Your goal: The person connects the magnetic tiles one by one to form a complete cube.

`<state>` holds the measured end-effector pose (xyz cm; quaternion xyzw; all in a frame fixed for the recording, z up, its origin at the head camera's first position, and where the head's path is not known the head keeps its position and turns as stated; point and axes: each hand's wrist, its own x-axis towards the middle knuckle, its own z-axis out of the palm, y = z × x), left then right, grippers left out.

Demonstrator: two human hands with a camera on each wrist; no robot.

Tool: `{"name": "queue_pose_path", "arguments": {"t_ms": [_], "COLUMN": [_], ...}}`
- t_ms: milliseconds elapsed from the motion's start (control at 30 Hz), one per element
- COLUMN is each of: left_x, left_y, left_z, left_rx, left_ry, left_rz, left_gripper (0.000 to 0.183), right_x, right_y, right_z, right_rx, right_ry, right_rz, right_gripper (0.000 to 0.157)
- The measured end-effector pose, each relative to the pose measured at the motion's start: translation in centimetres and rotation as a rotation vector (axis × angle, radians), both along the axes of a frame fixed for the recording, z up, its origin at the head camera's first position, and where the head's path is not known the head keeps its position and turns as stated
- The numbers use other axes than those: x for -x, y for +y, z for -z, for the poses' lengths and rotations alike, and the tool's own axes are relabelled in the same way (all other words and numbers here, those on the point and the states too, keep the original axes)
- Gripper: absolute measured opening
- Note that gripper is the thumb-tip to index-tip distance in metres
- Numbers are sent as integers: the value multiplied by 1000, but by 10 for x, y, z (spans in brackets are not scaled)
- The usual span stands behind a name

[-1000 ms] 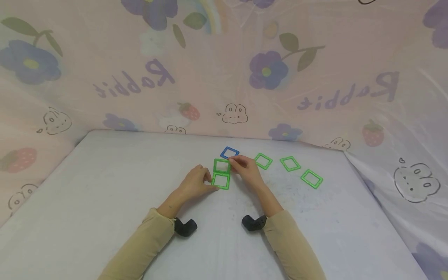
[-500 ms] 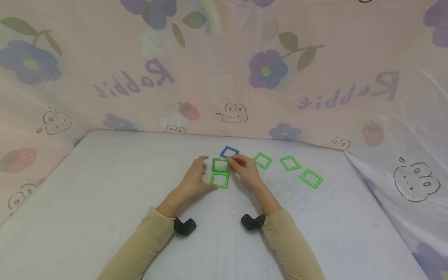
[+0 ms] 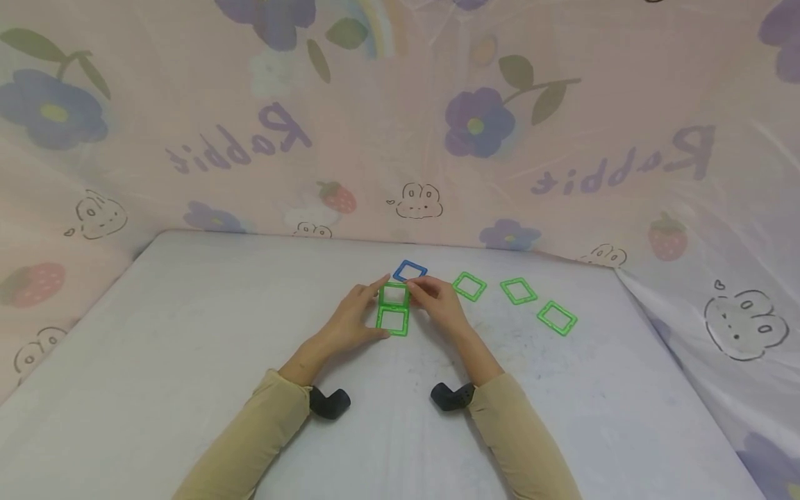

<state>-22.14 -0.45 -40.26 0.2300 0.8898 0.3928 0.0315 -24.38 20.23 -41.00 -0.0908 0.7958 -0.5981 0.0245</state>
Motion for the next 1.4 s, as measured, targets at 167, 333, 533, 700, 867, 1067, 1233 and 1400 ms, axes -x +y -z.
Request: {"name": "queue_pose_path", "arguments": {"t_ms": [167,333,533,700,867,1067,1233,1400], "left_x": [0,0,0,0,0,1,2,1], "left_y": [-1,-1,-1,-2,-1,-1,-2,-3], "left_z": [0,0,1,1,2,3,4,3], "left_rx": [4,10,3,4,16,26,33,27], "left_ry": [-6,1,2,-3,-3,-14,-10,0], "left_rz": [5,10,17,19,21,21,28,40], "left_gripper": [97,97,97,97,97,98,97,97], "right_x": [1,4,14,23,30,36,41,42], "right_y": [1,1,-1,-4,-7,-7,-7,-10], "right_z": [-1,-1,0,0,2,6,9,7], "right_rx": [-36,-44,-54,-95,-142,-156,-233,-325], "right_ry": [26,63,66,32,26,-5,-46,-21], "right_rz": [22,110,214,281,308,299,271,245], "right_gripper": [38,37,35,36,41,51,58,60]}}
